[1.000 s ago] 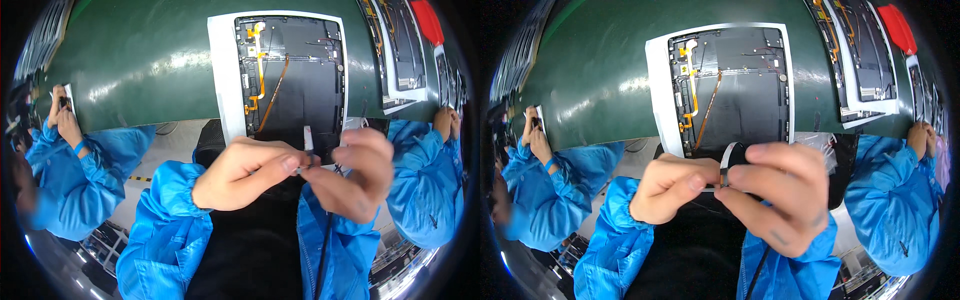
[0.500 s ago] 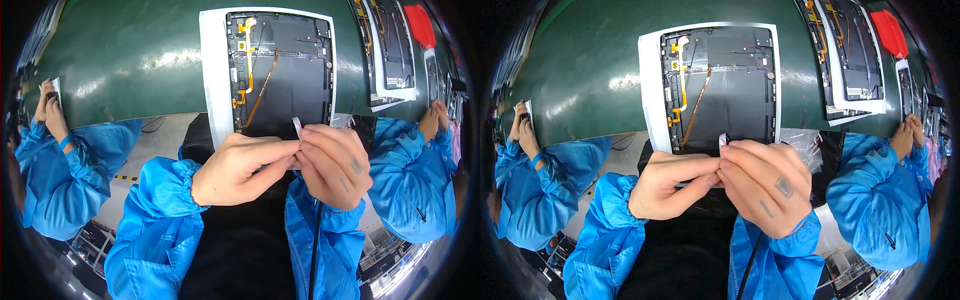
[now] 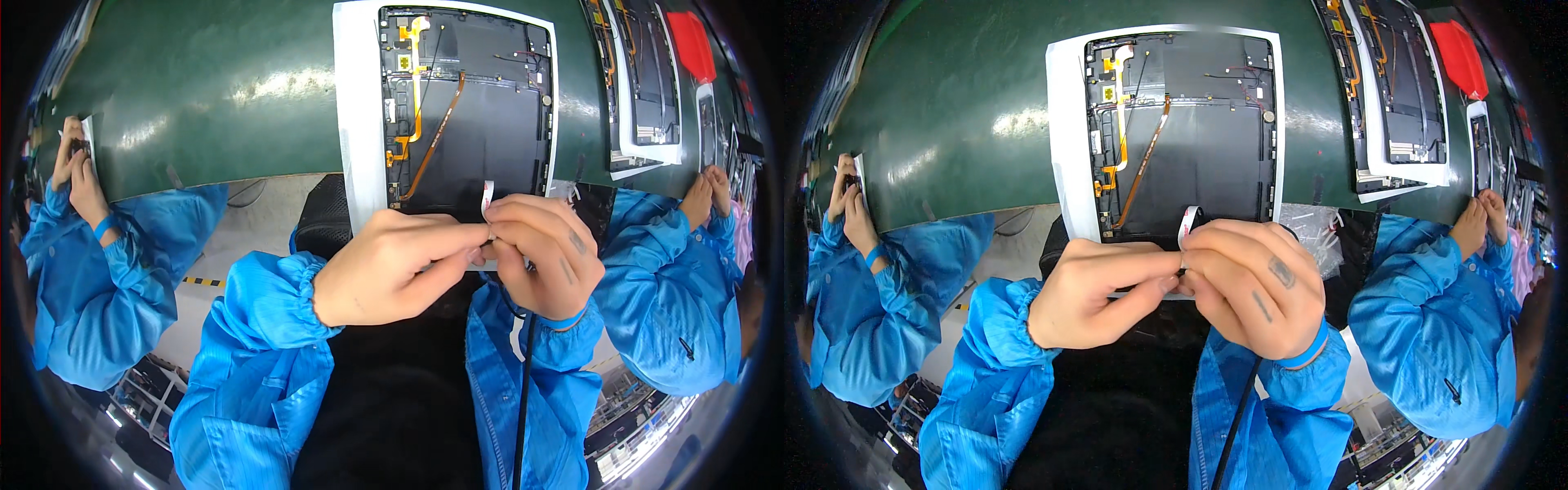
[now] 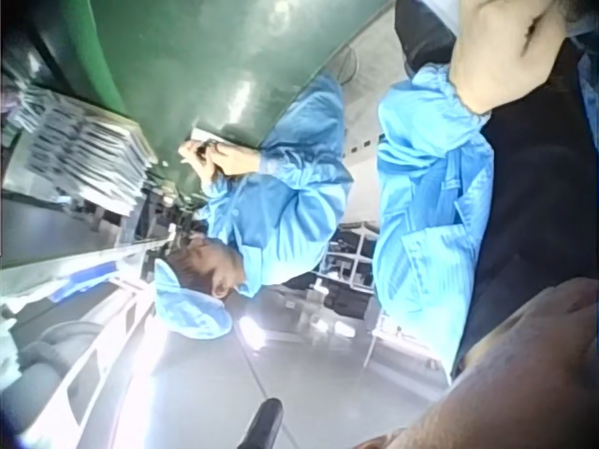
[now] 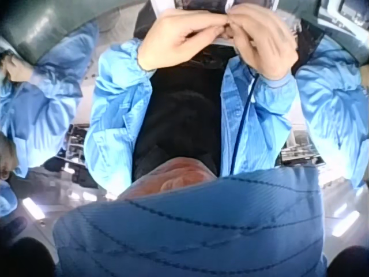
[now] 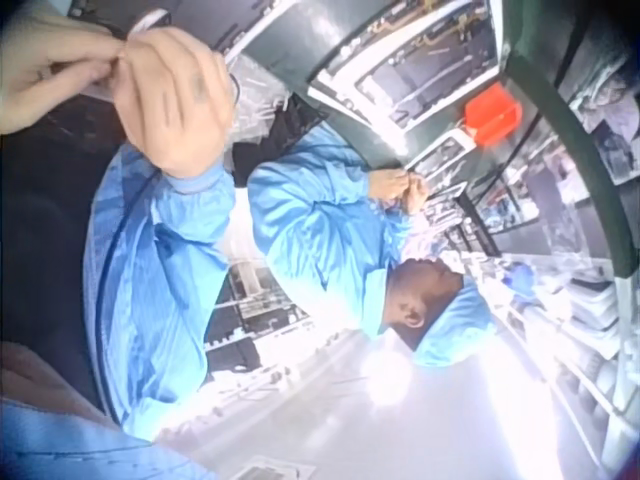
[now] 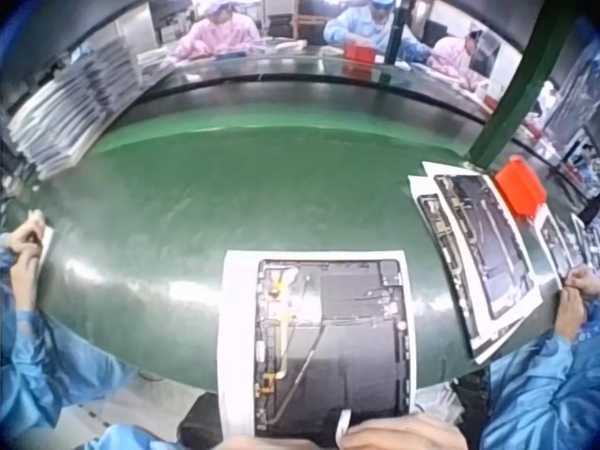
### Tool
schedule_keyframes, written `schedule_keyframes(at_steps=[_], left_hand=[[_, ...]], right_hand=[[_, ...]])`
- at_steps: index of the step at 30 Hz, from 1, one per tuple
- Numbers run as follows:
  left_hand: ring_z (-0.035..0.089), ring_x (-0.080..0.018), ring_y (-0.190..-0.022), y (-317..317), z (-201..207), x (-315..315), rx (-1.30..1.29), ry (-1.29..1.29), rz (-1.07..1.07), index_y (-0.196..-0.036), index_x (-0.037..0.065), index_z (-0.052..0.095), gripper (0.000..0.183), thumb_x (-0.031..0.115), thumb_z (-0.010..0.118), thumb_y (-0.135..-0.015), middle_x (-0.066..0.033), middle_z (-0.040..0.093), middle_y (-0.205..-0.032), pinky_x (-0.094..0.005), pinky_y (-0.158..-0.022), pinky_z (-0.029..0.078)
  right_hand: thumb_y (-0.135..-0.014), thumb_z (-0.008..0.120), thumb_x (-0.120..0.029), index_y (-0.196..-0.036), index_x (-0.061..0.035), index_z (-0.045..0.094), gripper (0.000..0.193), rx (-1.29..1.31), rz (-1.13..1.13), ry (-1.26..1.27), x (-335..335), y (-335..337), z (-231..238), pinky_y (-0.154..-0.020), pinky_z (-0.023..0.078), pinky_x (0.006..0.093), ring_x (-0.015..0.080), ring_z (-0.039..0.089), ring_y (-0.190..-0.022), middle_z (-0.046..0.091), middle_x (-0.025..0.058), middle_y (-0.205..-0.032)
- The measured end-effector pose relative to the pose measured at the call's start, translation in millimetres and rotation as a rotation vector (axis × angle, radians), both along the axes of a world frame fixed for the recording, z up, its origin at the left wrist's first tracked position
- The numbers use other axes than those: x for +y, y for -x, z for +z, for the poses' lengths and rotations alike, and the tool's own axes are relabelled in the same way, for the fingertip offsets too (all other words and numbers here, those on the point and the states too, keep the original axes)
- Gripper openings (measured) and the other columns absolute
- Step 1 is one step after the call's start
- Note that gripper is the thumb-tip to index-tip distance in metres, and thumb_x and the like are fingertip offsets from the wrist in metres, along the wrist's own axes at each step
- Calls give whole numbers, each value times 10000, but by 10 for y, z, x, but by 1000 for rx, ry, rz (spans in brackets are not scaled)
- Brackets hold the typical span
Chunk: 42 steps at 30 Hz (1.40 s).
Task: Assembling internal components of a tablet device on a production line.
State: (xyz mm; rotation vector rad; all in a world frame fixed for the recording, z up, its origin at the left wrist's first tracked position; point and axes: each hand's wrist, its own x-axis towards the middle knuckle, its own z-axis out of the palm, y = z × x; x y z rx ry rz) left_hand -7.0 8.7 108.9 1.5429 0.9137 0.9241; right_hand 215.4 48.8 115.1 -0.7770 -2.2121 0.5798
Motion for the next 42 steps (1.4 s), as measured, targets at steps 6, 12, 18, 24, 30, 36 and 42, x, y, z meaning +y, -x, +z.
schedule_keyframes(at_steps=[6,12,18,24,30,36,42], left_hand=[[755,-342,-806,-32,5,-7,13,-37,20,-1209,-121,683,288,-99,661,-923,-217,737,-920,-381,-705,591],[739,-344,-780,-63,-45,-32,21,-63,-5,-1179,-114,687,266,-100,665,-915,-211,732,-915,-402,-702,589],[763,-334,-813,8,-24,-36,-12,20,-113,-1147,-112,702,201,-71,654,-955,-203,768,-953,-396,-737,612],[791,-363,-918,167,28,-49,-299,127,-343,-1198,-181,686,241,-71,627,-992,-254,789,-1025,-414,-840,640],[776,-419,-908,249,108,-75,-475,130,-457,-1217,-222,663,272,-119,623,-968,-334,754,-1054,-447,-818,648],[770,-430,-940,278,83,-99,-494,105,-480,-1259,-221,637,305,-117,625,-972,-332,750,-1071,-453,-823,651],[770,-419,-931,209,142,-36,-451,117,-474,-1247,-213,641,297,-121,638,-965,-313,756,-1073,-440,-817,647]], right_hand=[[-697,853,21,-1008,48,745,330,-83,3,-83,-19,-7,58,-706,614,376,338,769,-914,753,182,-1019],[-687,796,70,-959,24,735,283,-69,-62,-25,-37,41,54,-698,618,377,302,769,-836,751,147,-948],[-739,730,87,-915,5,708,196,-25,-83,277,-11,-3,123,-723,616,357,280,766,-802,758,138,-915],[-830,678,76,-937,33,678,115,0,-381,214,46,-216,10,-735,567,291,189,721,-783,758,140,-936],[-909,670,48,-949,33,676,43,-30,-685,314,29,-506,-251,-639,506,250,116,628,-696,759,92,-937],[-985,697,-46,-1011,26,717,79,-57,-939,438,-203,-1140,-341,-711,526,241,89,671,-786,733,47,-870],[-914,779,-28,-1010,-2,749,104,-283,-944,443,-340,-1086,109,-662,533,246,147,717,-828,781,103,-1031]])
